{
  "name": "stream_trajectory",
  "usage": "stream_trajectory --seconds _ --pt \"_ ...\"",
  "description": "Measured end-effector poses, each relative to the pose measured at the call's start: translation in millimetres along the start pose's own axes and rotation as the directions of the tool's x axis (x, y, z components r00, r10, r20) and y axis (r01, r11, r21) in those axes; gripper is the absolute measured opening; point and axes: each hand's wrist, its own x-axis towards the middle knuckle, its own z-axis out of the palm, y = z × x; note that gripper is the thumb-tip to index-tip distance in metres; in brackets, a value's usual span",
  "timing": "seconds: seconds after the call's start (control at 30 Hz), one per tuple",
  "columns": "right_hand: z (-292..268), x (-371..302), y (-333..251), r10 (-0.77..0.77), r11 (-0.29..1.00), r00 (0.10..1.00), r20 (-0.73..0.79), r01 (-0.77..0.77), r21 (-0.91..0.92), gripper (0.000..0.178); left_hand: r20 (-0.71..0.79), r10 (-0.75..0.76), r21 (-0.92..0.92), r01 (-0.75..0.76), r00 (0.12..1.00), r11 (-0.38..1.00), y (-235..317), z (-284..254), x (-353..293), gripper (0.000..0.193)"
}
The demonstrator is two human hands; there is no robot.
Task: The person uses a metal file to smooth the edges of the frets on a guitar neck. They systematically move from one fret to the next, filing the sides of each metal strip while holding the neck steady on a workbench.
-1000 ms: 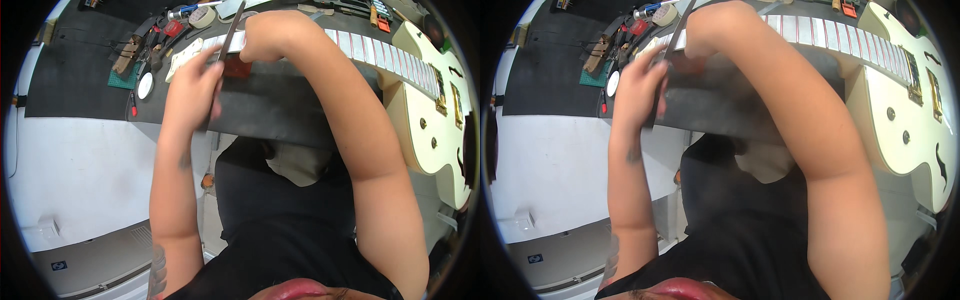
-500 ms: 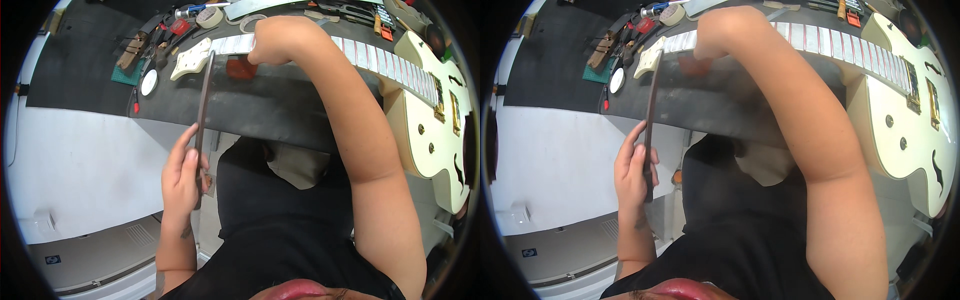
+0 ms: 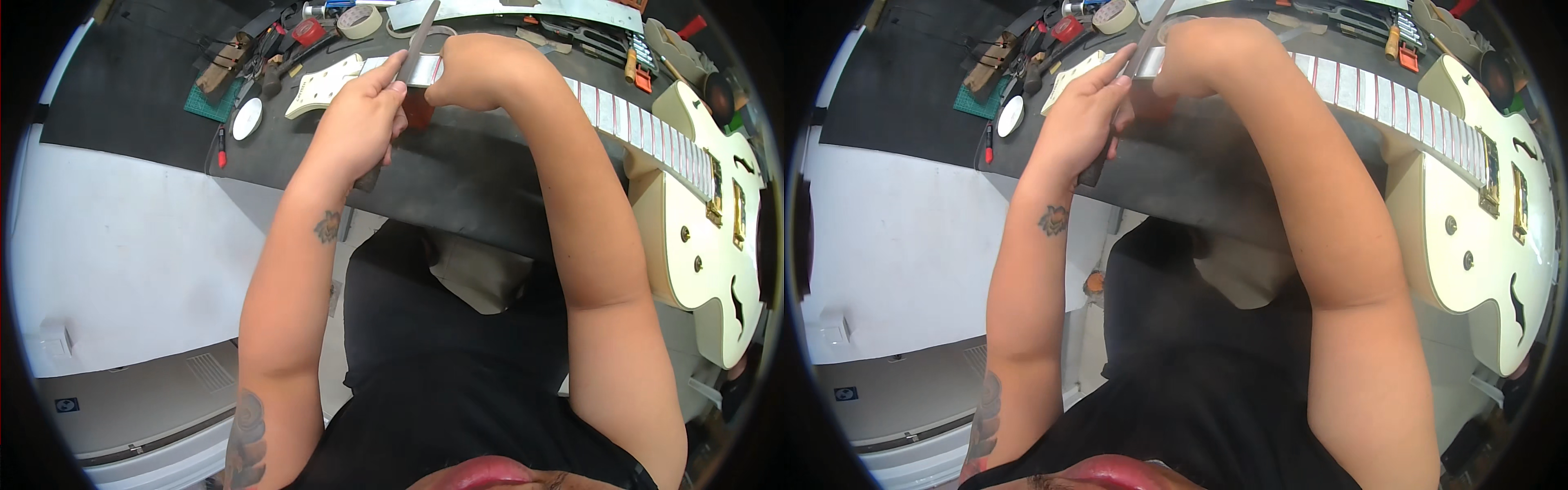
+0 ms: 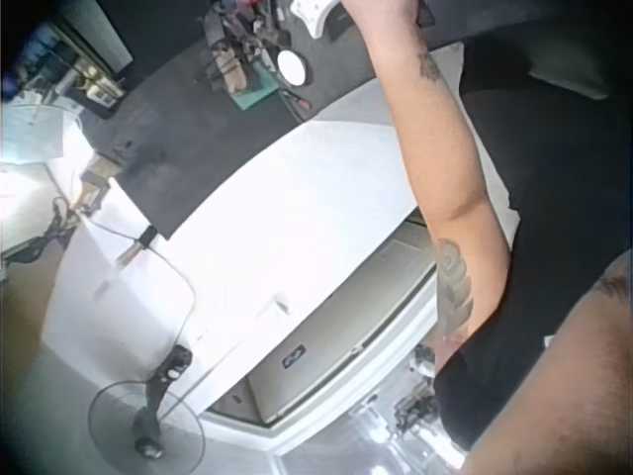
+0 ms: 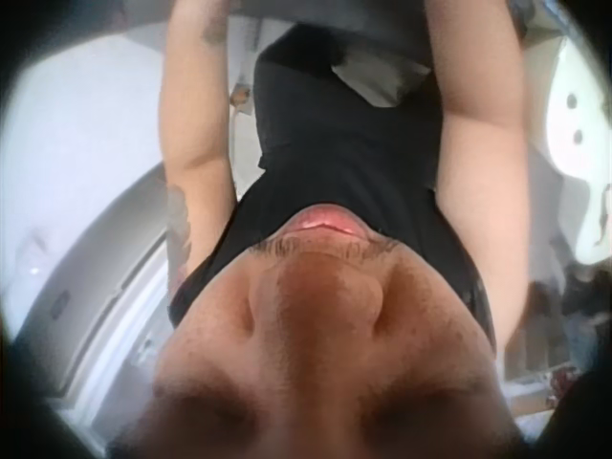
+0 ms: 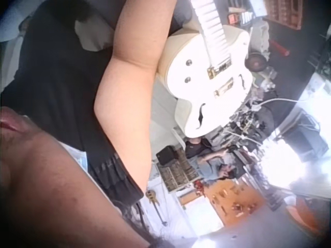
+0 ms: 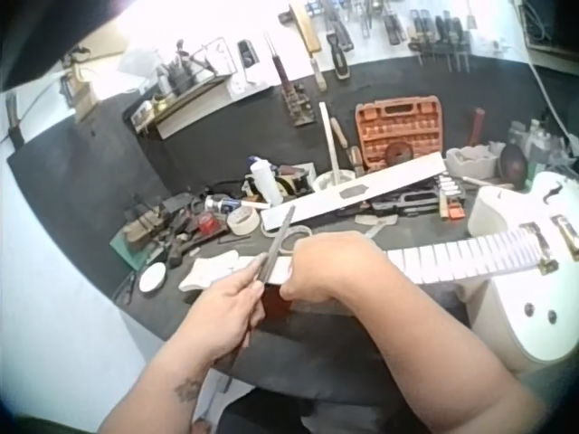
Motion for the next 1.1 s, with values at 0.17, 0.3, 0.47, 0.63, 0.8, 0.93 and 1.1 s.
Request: stream_trajectory --seconds 0.17,0.3,0.47,0.63,0.8,0.93,1.1 --pt "-4.1 -3.5 7.9 0.025 1.000 0.999 0.022 -0.024 -0.018 0.040 -0.048 0.033 0.072 -0.029 0.998 0.997 -50.9 -4.1 -112.4 0.058" --pt "-4.9 -8.1 4.0 0.048 0.999 0.998 0.048 -0.047 -0.011 0.040 -0.037 0.045 0.123 -0.041 0.998 0.992 -48.8 -13.3 -112.5 0.058" --pt "-3.5 -2.4 -0.9 -0.013 1.000 0.999 0.029 0.013 -0.023 0.041 -0.013 0.097 0.183 -0.093 0.995 0.979 -10.8 -4.7 -5.5 0.056" --pt "-1.7 0.3 11.5 -0.003 1.000 1.000 -0.001 0.003 -0.017 0.041 -0.019 0.038 0.125 -0.035 0.999 0.992 -40.0 -8.4 -94.5 0.058" --pt "-3.8 -1.8 -0.9 0.004 1.000 1.000 0.011 -0.004 0.026 0.042 -0.040 -0.008 0.200 0.015 0.999 0.980 -44.5 -24.0 -125.0 0.057" --pt "9.7 5.2 12.4 -0.032 0.999 0.992 -0.119 0.028 -0.034 0.041 -0.006 0.020 0.235 -0.018 1.000 0.972 -31.9 -23.6 -130.6 0.058" --pt "-2.9 0.9 -2.2 0.027 1.000 0.999 0.030 -0.026 -0.011 0.043 0.115 -0.161 -0.561 0.198 0.980 0.804 -62.0 -31.5 -184.9 0.078"
